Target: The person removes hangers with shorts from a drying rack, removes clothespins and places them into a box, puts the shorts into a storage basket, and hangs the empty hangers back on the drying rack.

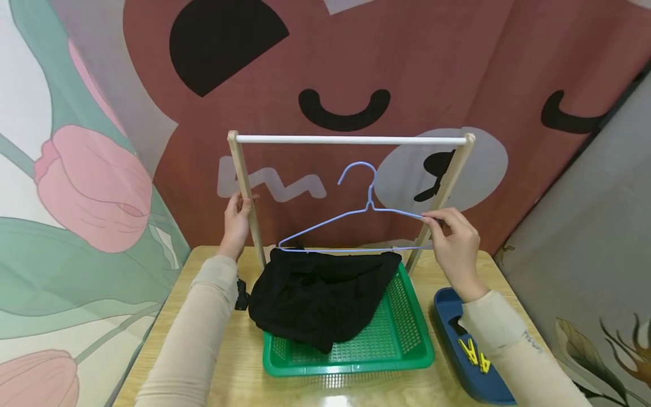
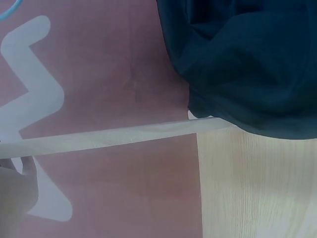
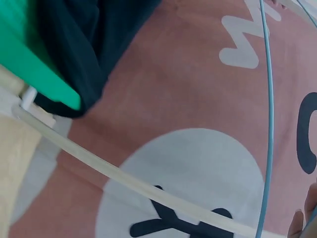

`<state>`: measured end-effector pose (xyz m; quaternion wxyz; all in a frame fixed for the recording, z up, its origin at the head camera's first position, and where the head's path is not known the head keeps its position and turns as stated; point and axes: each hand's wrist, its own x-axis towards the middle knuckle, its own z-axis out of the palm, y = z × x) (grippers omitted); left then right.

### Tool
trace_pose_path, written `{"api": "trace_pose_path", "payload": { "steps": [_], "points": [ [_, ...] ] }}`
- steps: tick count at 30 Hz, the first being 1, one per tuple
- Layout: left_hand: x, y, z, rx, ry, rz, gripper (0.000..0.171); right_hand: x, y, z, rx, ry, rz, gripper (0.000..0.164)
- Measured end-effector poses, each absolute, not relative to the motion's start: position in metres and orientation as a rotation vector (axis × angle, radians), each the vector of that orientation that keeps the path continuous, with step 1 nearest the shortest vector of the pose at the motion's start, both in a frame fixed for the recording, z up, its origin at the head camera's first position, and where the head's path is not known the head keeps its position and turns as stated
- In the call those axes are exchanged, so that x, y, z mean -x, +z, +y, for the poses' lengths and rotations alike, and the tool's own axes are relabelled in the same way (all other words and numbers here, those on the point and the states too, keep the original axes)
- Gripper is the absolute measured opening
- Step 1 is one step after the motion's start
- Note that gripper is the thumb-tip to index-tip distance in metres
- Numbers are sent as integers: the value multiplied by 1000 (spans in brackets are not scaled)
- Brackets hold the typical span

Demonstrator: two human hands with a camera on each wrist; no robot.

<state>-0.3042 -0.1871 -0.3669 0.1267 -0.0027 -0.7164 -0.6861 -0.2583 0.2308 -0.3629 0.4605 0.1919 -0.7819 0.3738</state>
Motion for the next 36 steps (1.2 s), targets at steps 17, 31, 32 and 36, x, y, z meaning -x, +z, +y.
{"api": "trace_pose_path", "payload": {
  "steps": [17, 31, 32, 36],
  "points": [
    [319, -388, -196, 21, -1939, -2097, 49, 283, -299, 231, -383, 582, -1980, 11],
    [318, -388, -196, 3, -1972, -2090, 49, 281, -283, 237, -247, 558, -2166, 19],
    [318, -388, -197, 10, -1968, -2088, 49, 281, -283, 238, -245, 555, -2176, 19],
    [319, -389, -199, 28, -1942, -2079, 49, 282, -287, 240, -270, 527, -2200, 19]
  ]
}}
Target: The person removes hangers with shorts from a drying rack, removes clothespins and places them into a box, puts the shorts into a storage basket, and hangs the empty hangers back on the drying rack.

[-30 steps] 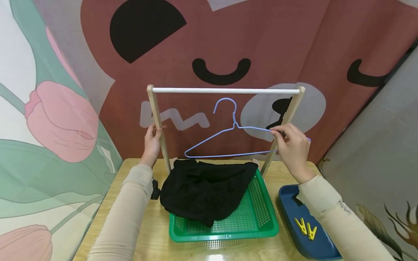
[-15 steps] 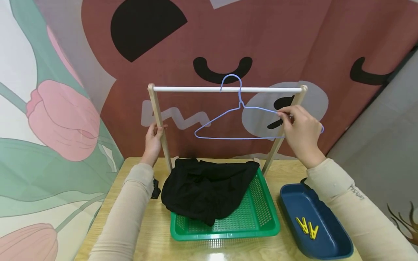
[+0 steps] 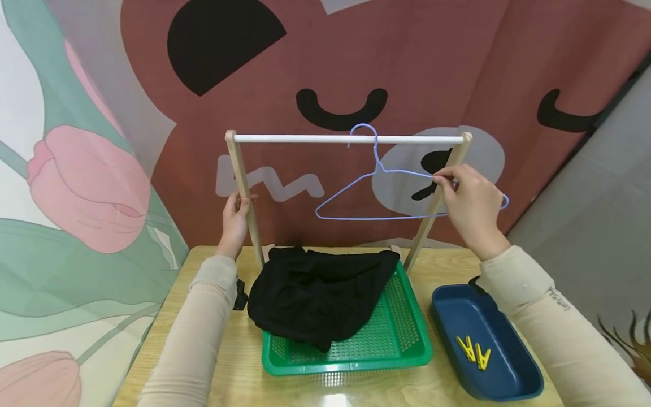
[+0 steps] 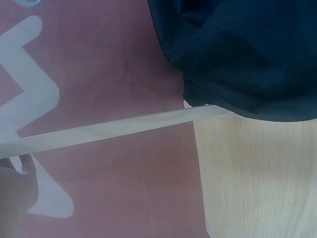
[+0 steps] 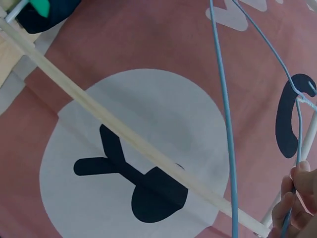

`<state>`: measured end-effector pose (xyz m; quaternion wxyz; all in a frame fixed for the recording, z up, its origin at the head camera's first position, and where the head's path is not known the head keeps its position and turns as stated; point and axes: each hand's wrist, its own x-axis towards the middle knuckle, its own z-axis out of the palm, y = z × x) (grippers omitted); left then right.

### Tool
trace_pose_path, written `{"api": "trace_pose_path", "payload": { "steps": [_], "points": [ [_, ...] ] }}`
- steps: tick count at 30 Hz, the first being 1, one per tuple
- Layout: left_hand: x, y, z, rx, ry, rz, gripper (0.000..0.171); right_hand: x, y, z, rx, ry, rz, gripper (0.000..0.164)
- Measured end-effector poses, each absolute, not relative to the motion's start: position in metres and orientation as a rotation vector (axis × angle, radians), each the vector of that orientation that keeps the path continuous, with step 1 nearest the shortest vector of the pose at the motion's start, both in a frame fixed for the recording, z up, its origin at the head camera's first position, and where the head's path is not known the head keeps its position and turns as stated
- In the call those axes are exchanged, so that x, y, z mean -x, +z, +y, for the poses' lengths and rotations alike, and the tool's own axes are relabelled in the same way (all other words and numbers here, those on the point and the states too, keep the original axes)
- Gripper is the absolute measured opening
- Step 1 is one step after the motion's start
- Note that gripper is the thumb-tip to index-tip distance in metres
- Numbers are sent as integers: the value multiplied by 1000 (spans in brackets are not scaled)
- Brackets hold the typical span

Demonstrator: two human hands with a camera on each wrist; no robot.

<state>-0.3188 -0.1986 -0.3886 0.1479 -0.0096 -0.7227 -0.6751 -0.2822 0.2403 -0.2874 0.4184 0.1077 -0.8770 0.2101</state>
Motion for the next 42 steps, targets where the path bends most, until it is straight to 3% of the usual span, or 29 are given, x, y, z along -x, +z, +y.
{"api": "trace_pose_path", "payload": {
  "steps": [11, 27, 42],
  "points": [
    [314, -381, -200, 16, -1968, -2053, 46, 276, -296, 233, -252, 581, -2420, 19],
    [316, -389, -203, -9, -1904, -2085, 48, 267, -319, 214, -472, 544, -2670, 17],
    [318, -388, -204, 30, -1923, -2079, 50, 254, -334, 222, -399, 564, -2773, 20]
  ]
}}
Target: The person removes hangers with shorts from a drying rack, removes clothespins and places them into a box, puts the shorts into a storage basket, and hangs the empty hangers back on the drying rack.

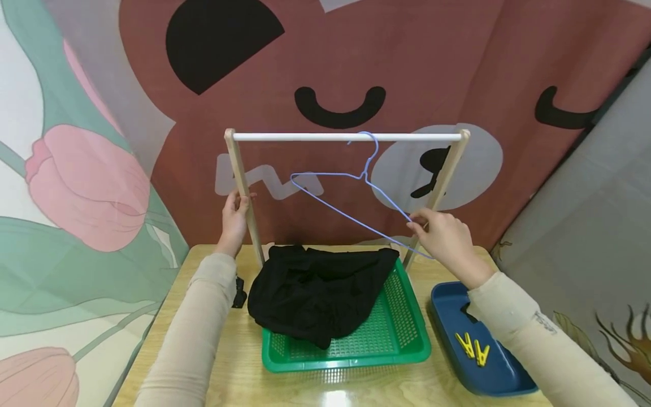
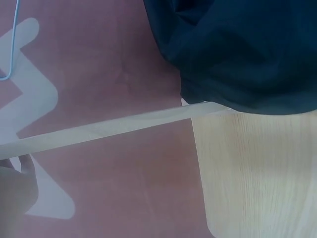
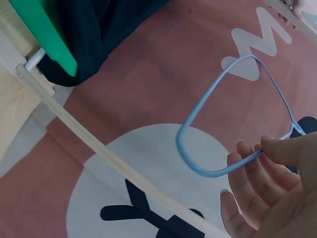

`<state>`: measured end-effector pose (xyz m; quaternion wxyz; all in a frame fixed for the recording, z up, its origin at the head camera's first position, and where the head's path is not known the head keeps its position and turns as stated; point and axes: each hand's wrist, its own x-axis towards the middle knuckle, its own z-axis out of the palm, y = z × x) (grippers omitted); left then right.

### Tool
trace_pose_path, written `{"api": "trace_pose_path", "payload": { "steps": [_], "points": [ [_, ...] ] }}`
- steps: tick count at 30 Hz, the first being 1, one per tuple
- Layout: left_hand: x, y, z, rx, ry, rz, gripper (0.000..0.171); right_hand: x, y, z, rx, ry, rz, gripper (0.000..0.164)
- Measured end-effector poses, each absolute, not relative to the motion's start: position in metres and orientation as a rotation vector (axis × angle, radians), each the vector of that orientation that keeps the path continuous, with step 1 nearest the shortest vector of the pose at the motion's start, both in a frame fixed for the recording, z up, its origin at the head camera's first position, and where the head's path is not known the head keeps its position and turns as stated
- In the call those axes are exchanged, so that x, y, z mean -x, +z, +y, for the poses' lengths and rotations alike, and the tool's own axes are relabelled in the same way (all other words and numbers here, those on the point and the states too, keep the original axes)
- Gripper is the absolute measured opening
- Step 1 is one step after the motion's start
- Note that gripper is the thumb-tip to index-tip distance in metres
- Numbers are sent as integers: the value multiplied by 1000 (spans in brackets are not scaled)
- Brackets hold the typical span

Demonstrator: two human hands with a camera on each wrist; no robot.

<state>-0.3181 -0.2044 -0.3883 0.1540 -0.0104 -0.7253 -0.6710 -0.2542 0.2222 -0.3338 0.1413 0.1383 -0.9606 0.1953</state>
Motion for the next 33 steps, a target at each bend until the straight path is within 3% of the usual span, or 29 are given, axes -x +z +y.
{"api": "trace_pose_path", "payload": {
  "steps": [18, 23, 28, 33],
  "points": [
    [312, -381, -206, 29, -1862, -2132, 48, 230, -360, 257, -289, 725, -2814, 28],
    [309, -379, -213, 17, -1949, -2179, 54, 228, -375, 259, -263, 830, -2805, 30],
    [304, -387, -225, -67, -2068, -2264, 60, 227, -391, 261, -234, 849, -2788, 26],
    [290, -399, -234, -174, -2192, -2212, 56, 226, -404, 262, -217, 850, -2787, 23]
  ]
}}
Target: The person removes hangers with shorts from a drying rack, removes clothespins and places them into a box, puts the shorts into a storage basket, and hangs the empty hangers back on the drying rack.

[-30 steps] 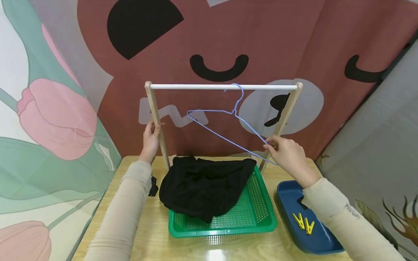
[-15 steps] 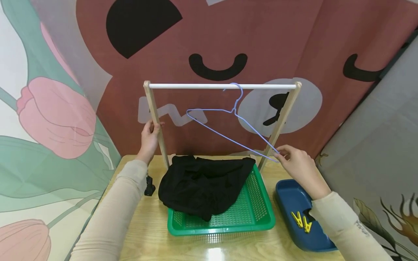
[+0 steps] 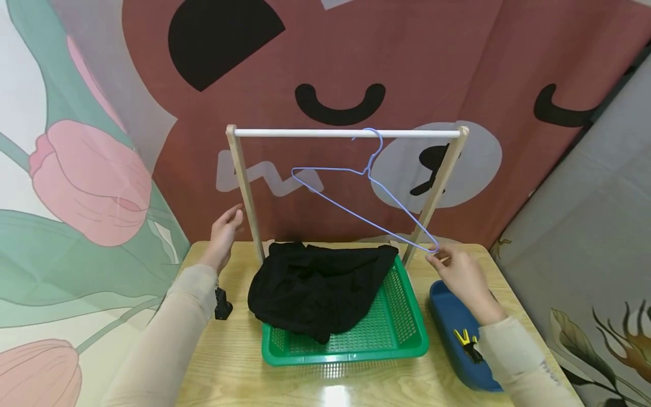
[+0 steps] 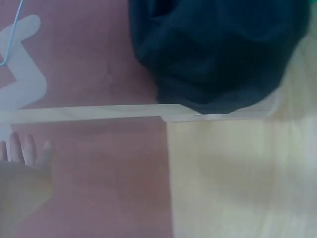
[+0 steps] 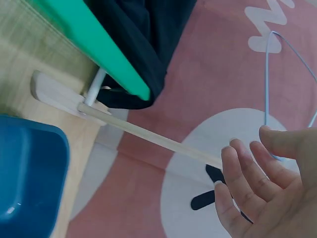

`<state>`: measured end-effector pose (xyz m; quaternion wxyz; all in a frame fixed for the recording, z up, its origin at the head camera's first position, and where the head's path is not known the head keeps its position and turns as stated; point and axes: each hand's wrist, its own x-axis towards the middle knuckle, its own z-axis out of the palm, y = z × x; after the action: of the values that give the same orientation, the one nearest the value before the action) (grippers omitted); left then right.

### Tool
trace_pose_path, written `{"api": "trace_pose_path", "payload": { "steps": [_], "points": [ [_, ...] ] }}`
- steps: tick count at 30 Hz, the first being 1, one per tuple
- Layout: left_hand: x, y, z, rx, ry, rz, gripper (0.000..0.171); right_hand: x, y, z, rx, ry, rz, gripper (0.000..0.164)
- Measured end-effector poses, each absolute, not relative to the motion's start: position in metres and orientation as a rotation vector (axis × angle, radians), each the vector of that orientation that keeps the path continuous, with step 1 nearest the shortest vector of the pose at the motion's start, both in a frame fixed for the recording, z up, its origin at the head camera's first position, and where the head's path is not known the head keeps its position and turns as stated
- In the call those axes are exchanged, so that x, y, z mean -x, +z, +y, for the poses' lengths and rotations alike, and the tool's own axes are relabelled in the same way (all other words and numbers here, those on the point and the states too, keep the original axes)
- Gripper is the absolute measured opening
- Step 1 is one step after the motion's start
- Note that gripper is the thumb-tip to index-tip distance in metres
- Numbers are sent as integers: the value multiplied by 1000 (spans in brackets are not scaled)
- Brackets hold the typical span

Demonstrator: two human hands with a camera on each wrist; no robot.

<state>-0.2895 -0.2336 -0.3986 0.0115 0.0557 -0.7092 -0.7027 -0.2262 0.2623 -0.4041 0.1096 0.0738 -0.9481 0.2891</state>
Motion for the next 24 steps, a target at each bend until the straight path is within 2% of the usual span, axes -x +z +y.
{"api": "trace_pose_path", "payload": {
  "steps": [12, 24],
  "points": [
    [268, -444, -244, -248, -2263, -2247, 53, 223, -440, 266, -187, 893, -2879, 27],
    [254, -476, -239, -450, -2166, -2389, 49, 250, -467, 248, -449, 713, -2934, 20]
  ]
}}
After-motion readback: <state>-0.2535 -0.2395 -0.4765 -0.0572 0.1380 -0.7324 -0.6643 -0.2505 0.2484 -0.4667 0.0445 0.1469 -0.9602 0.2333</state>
